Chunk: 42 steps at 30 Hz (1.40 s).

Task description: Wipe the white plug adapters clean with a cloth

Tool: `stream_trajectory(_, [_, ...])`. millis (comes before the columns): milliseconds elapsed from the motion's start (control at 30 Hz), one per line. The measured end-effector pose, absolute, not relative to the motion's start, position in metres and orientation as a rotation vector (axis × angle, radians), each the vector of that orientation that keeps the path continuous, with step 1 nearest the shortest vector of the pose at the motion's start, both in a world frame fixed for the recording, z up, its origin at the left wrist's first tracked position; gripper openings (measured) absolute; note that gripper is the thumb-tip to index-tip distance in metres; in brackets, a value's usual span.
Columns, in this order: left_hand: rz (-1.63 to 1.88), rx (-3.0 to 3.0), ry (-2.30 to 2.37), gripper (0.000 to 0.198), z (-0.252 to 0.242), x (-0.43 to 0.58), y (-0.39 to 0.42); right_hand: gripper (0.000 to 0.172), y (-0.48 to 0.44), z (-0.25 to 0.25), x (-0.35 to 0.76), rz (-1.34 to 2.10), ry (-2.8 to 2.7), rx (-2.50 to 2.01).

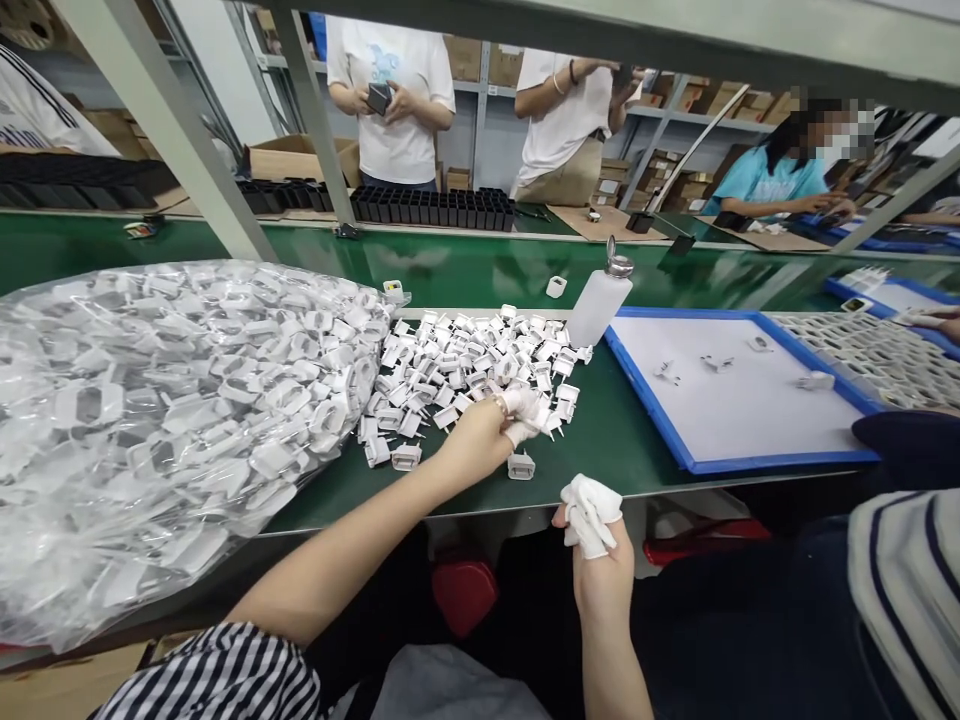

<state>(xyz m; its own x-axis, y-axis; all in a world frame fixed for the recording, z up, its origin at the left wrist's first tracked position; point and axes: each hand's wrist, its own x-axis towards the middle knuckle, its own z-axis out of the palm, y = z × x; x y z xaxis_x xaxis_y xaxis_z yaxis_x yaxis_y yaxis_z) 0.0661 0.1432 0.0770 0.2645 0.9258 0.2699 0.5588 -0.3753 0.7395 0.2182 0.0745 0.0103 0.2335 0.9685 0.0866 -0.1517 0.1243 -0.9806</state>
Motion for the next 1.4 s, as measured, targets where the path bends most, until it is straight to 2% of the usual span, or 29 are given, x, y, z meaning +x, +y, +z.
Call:
stream_trajectory(100, [1.220,1.557,1.002,0.004,0.070,0.067,0.116,0.020,0.075,0.015,0.214,0.834,-1.216,-1.065])
stream_trajectory(267, [1.215,1.155,0.960,0.036,0.059,0.067,0.096,0.035,0.078,0.029,0.204,0.607,-1.655,-0.950])
stream_trajectory(433, [1.198,1.557,1.373,0.032,0.054,0.062,0.084,0.040,0.077,0.032,0.196,0.691,-1.871,-0.988])
stream_trajectory(567, [1.263,1.963,1.409,0.035,0.051,0.061,0.074,0.042,0.073,0.033,0.191,0.794,-1.830,-0.985])
stream_trajectory(700, [1.390,1.825,1.357,0.035,0.054,0.061,0.072,0.030,0.066,0.026,0.185,0.837,-1.585,-0.927])
stream_trajectory(800, [1.296,1.568,1.196,0.020,0.057,0.061,0.071,0.024,0.062,0.015,0.182,0.726,-1.424,-0.903])
stream_trajectory(867, [1.183,1.503,1.140,0.012,0.056,0.061,0.070,0.029,0.061,0.012,0.182,0.674,-1.465,-0.888])
stream_trajectory(933, [1.141,1.613,1.246,0.015,0.054,0.060,0.069,0.036,0.062,0.015,0.183,0.637,-1.575,-0.886])
stream_trajectory(1133, [1.032,2.364,1.647,0.019,0.045,0.059,0.073,0.046,0.060,0.026,0.182,0.609,-1.681,-1.129])
stream_trajectory(1267, [1.283,2.377,1.733,0.019,0.042,0.067,0.070,0.040,0.060,0.023,0.178,0.620,-1.601,-1.142])
stream_trajectory(1400, [1.529,2.245,1.695,0.024,0.036,0.077,0.064,0.027,0.062,0.022,0.175,0.664,-1.489,-1.077])
